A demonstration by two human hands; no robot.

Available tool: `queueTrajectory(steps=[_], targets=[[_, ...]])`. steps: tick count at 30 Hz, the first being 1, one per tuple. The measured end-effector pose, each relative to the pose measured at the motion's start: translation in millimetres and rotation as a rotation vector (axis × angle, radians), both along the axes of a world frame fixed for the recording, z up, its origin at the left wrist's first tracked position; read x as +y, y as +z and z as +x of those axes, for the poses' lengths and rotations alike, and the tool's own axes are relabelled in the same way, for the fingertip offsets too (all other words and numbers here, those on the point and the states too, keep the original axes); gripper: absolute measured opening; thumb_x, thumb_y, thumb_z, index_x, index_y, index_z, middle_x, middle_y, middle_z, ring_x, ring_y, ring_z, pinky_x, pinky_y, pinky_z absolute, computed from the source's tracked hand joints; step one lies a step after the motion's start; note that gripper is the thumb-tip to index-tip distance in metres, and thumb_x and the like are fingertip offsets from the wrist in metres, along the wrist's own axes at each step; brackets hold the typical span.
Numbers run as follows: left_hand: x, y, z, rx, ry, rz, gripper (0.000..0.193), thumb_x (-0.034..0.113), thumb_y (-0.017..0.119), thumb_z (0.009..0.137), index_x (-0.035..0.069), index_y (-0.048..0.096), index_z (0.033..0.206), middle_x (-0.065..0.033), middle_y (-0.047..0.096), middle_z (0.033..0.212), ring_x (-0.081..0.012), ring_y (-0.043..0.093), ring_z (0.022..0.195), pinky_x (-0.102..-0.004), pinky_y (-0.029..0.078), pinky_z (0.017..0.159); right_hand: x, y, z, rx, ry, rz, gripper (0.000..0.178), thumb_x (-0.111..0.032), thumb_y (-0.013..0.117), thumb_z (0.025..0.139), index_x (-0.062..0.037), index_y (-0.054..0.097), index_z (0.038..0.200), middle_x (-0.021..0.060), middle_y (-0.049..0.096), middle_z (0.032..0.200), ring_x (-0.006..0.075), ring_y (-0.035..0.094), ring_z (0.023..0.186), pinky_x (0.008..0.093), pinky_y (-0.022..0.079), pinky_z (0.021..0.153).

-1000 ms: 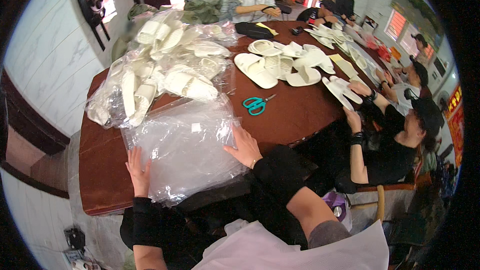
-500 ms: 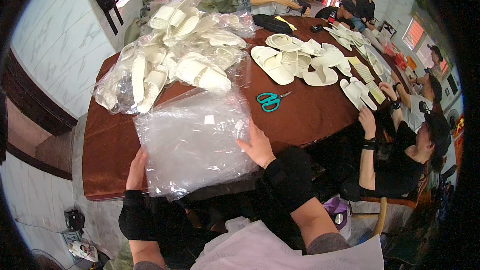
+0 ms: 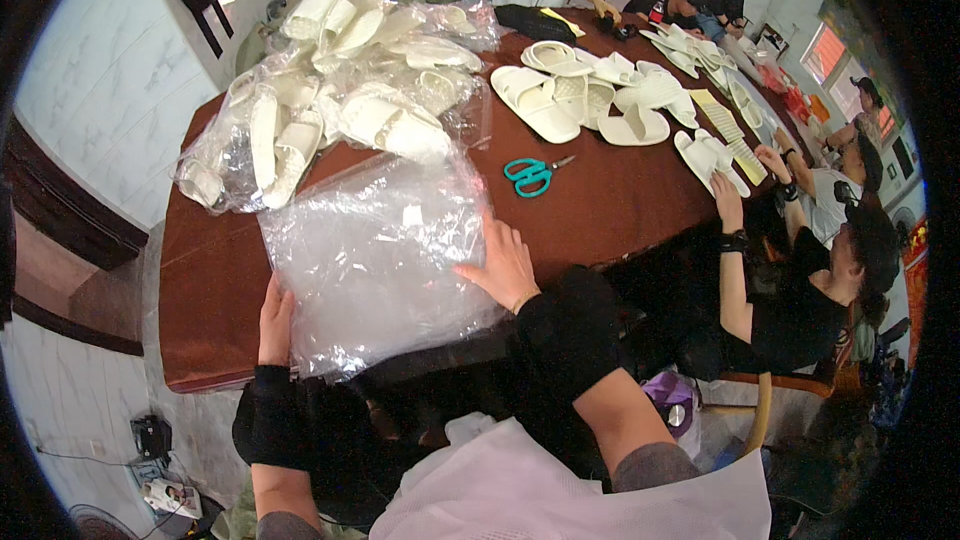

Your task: Packaging white slippers into clear plastic bags for shipping.

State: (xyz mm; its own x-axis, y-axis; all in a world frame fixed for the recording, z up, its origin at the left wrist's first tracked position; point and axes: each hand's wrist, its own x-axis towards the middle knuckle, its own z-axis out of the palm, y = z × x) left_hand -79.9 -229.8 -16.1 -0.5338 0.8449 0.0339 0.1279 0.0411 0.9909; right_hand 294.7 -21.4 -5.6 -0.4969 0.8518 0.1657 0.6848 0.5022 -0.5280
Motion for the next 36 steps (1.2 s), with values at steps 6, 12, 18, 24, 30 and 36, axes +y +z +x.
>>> queueTrajectory(steps=[6, 12, 18, 24, 30, 36], targets=[[-3.5, -25.4, 3.0, 0.102, -0.057, 0.001, 0.067, 0.002, 0.054, 0.1, -0.003, 0.025, 0.161, -0.0178, 0.035, 0.164, -0.0255, 0.035, 0.15, -0.0345, 0.027, 0.122, 9.2, -11.7, 0.6, 0.13, -0.07, -0.035, 0.109, -0.031, 0.083, 0.081, -0.0063, 0.016, 0.164, 0.0235, 0.045, 0.148, 0.044, 0.046, 0.134, 0.0517, 0.041, 0.108], [0.2, 2.5, 1.0, 0.574, 0.057, -0.04, 0.073, 0.001, 0.062, 0.095, 0.002, 0.029, 0.16, -0.0231, 0.029, 0.166, -0.0367, 0.029, 0.153, -0.0405, 0.026, 0.124, 11.3, -10.6, 6.6, 0.144, -0.051, -0.011, 0.108, -0.026, 0.082, 0.082, -0.0079, 0.015, 0.164, 0.0228, 0.046, 0.146, 0.0426, 0.047, 0.133, 0.0502, 0.042, 0.108], [13.0, 76.1, 46.9, 0.878, -0.132, -0.09, 0.06, 0.023, 0.06, 0.101, 0.012, 0.042, 0.157, -0.0149, 0.024, 0.17, -0.0399, 0.022, 0.156, -0.0566, 0.022, 0.121, 10.7, -1.0, 4.9, 0.076, -0.111, -0.057, 0.11, -0.024, 0.084, 0.08, -0.01, 0.016, 0.165, 0.0231, 0.047, 0.149, 0.0425, 0.047, 0.136, 0.0474, 0.04, 0.113], [33.6, 3.1, 45.0, 1.191, -0.092, -0.424, 0.068, 0.051, 0.056, 0.1, 0.021, 0.04, 0.159, -0.0124, 0.025, 0.17, -0.0412, 0.02, 0.156, -0.0727, 0.019, 0.117, 5.6, 21.9, -2.3, 0.092, -0.05, -0.079, 0.117, -0.025, 0.084, 0.077, -0.0136, 0.009, 0.166, 0.0237, 0.044, 0.152, 0.0456, 0.045, 0.135, 0.0544, 0.039, 0.11], [41.6, -9.9, 43.9, 1.291, -0.062, -0.415, 0.07, 0.051, 0.058, 0.099, 0.02, 0.04, 0.159, -0.0127, 0.03, 0.168, -0.0393, 0.023, 0.155, -0.0711, 0.021, 0.117, 23.8, 60.9, 2.5, 0.031, 0.014, 0.076, 0.1, -0.028, 0.079, 0.083, -0.0156, 0.021, 0.164, 0.0224, 0.042, 0.153, 0.0456, 0.046, 0.134, 0.0516, 0.041, 0.109], [51.0, -7.7, 44.7, 1.221, -0.074, -0.443, 0.069, 0.048, 0.058, 0.099, 0.02, 0.04, 0.159, -0.0127, 0.026, 0.169, -0.0393, 0.019, 0.157, -0.0709, 0.018, 0.119, 131.3, 79.0, -56.7, 0.096, 0.307, 0.151, 0.062, -0.027, 0.07, 0.092, -0.0079, 0.05, 0.147, 0.0189, 0.055, 0.139, 0.0384, 0.054, 0.128, 0.0444, 0.045, 0.106]])
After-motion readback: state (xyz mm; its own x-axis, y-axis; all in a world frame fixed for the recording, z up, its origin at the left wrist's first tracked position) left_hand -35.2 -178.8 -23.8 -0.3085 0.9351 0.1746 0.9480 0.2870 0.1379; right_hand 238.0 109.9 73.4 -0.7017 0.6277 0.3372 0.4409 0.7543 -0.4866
